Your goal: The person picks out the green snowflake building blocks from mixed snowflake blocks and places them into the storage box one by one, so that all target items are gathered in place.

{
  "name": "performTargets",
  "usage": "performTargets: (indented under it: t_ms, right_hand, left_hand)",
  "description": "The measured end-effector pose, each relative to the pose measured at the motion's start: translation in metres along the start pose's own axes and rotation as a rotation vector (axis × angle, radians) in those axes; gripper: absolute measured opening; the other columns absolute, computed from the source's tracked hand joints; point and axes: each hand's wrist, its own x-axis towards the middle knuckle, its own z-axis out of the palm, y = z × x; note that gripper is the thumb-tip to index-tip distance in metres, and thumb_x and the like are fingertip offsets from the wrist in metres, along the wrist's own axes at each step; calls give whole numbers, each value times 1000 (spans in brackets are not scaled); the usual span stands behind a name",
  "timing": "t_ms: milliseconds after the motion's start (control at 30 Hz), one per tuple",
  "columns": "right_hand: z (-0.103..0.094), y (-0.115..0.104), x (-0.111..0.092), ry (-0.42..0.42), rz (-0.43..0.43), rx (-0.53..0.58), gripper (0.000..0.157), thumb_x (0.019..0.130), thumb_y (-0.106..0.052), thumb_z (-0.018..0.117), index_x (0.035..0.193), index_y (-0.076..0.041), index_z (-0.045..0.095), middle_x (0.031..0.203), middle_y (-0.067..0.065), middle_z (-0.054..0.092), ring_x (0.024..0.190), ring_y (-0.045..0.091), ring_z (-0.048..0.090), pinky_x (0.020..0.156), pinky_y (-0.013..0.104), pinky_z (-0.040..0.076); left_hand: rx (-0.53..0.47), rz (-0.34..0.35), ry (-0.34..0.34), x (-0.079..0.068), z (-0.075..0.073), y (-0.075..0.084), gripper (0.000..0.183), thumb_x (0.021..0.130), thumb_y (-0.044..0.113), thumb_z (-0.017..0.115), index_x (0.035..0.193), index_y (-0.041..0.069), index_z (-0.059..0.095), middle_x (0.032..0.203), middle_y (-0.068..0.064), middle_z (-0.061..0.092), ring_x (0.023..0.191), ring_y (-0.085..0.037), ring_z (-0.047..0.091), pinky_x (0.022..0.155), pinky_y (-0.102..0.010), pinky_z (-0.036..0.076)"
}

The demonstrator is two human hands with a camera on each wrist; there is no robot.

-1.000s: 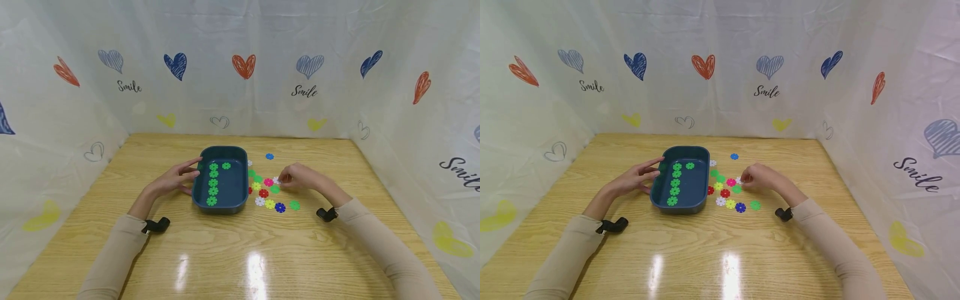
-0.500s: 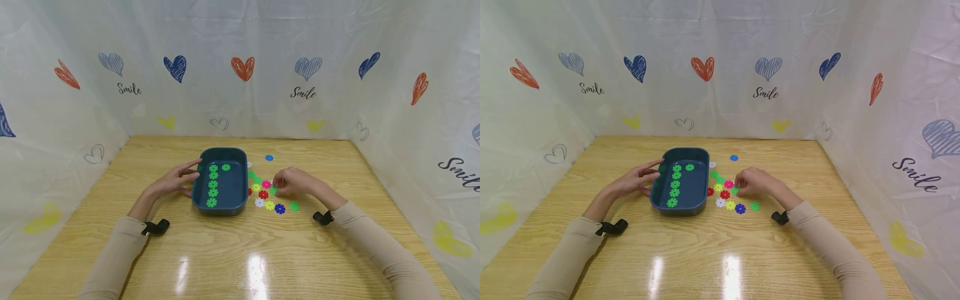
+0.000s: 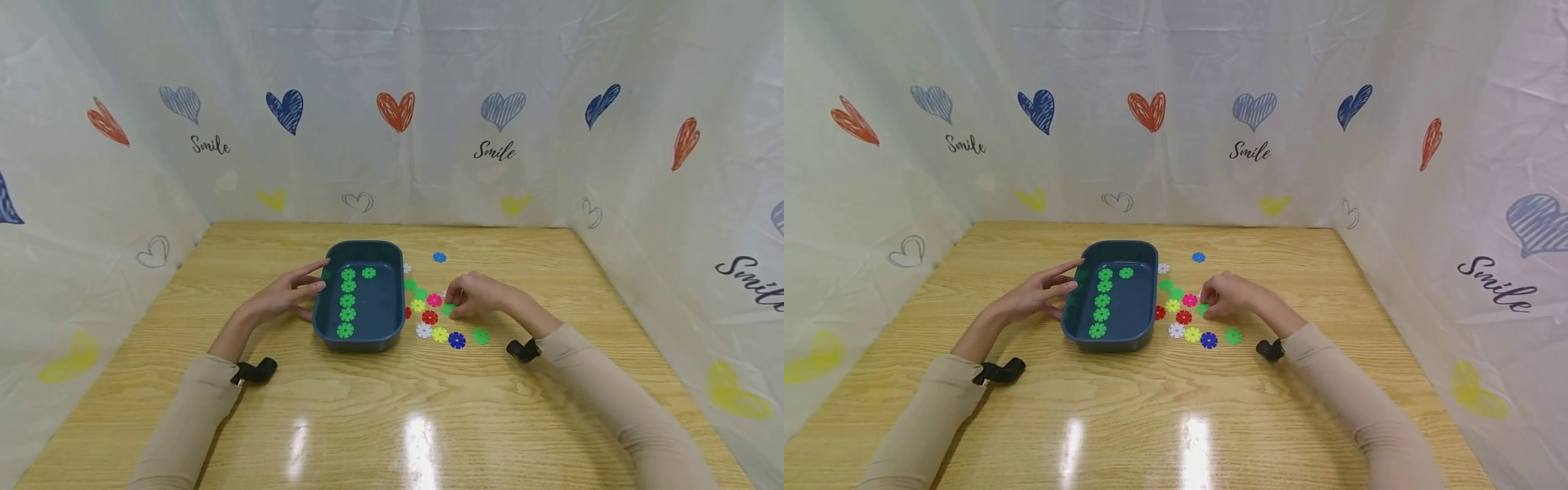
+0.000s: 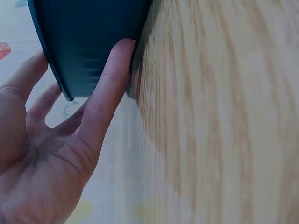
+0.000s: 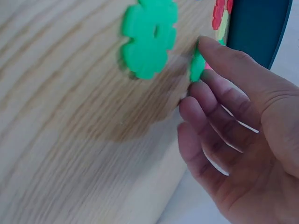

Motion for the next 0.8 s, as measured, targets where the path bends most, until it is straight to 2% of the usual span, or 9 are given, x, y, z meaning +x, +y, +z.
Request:
performTargets:
  t_ms: [100,233,433,633,800]
  right_hand:
    - [-2,-1,1,-35,66,41,22,83,-17,80,97,-6,68,87,1,67,77,9,58,70,22,51]
    - [-2,-1,1,-33,78,68,25,82,-17,81,96,-6,64,89,3,66,79,10,59,71,22,52]
    - [-3,5,0,-10,64,95,20,83,-11,78,97,-7,64,90,3,66,81,11,59,73,23,52]
    - [-7,13,-1,-23,-6,164,10,89,-5,68,99,-5,68,89,3,68,82,11,61,75,23,54]
    - [-9,20,0,-36,-33,201,10,93,-7,65,102,-7,71,93,3,71,85,11,64,77,23,55]
  left_hand:
    - [0,3,2,0,0,0,65,101,33,55,157,29,22,154,-21,33,127,-39,51,75,-50,60]
    - [4,5,-2,0,-1,0,65,101,33,54,157,28,22,154,-22,32,127,-40,51,76,-50,60]
    - [3,7,-8,0,0,1,65,101,34,54,157,28,21,154,-23,32,129,-44,47,76,-50,60]
    - [4,12,-5,-1,0,1,66,101,33,54,158,27,21,154,-23,31,129,-42,48,76,-49,60]
    - [4,14,-4,-1,0,0,65,101,33,54,157,28,22,155,-23,31,129,-42,49,76,-49,60]
